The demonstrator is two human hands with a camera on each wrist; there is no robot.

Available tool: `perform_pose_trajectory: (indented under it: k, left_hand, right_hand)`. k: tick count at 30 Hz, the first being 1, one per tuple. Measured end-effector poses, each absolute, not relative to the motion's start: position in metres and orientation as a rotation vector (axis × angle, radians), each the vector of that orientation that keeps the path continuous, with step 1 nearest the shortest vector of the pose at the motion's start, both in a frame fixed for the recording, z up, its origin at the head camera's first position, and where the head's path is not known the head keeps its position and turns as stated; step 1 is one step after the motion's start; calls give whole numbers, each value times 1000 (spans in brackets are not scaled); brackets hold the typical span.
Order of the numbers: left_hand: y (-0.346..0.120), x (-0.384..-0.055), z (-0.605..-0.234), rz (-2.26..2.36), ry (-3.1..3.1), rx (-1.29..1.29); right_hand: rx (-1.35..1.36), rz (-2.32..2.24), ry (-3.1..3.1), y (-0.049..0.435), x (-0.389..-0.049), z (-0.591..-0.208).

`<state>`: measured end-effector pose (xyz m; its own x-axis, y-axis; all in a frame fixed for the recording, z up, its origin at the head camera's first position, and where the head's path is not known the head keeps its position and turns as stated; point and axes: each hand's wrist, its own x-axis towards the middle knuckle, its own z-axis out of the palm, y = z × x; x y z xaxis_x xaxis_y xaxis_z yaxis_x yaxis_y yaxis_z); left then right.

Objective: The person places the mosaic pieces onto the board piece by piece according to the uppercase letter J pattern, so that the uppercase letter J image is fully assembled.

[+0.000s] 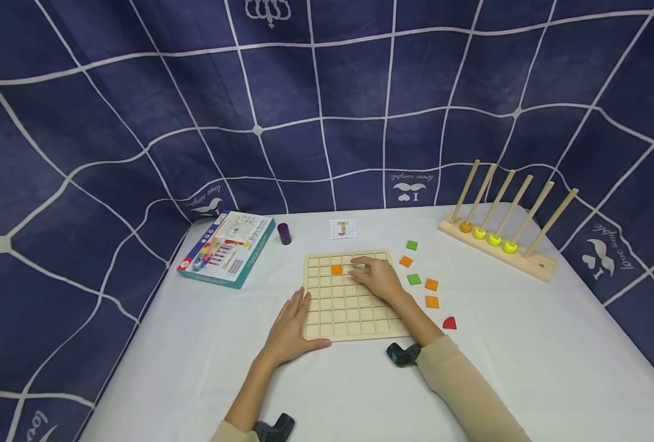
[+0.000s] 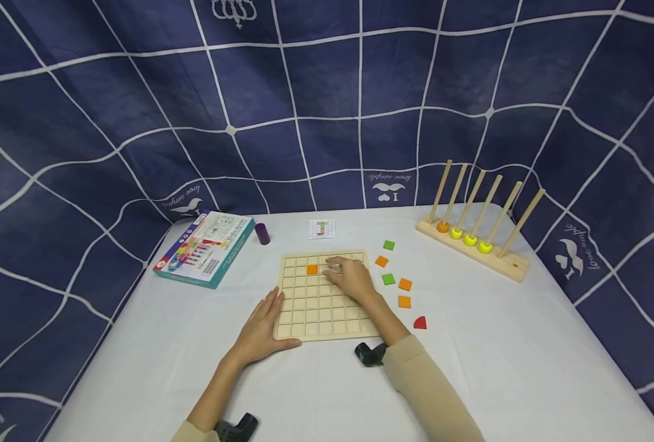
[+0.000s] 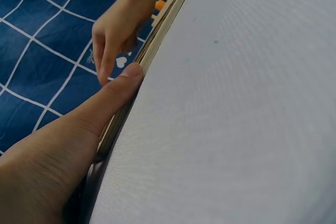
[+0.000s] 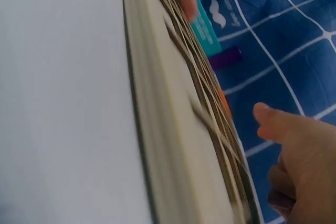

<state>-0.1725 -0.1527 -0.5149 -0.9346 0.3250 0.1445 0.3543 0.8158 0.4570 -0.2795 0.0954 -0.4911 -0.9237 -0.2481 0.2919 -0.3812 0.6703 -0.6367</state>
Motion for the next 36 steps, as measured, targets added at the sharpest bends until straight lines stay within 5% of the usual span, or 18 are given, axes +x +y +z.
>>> perform_pose_trajectory:
  k: [16,28,36]
  left_hand:
    - [-154,-172,-516,-757,-2916,-550]
    - [-153,-171,-516,-778,-2922,-556]
    - [-153,-171,-514,-804,-2920,-551]
  right_hand:
    - [130,867,-2766,202,-313,-486]
    - [-41,790,-2834,212,-318,-494]
    - [91,827,-2729,203,-303,-476]
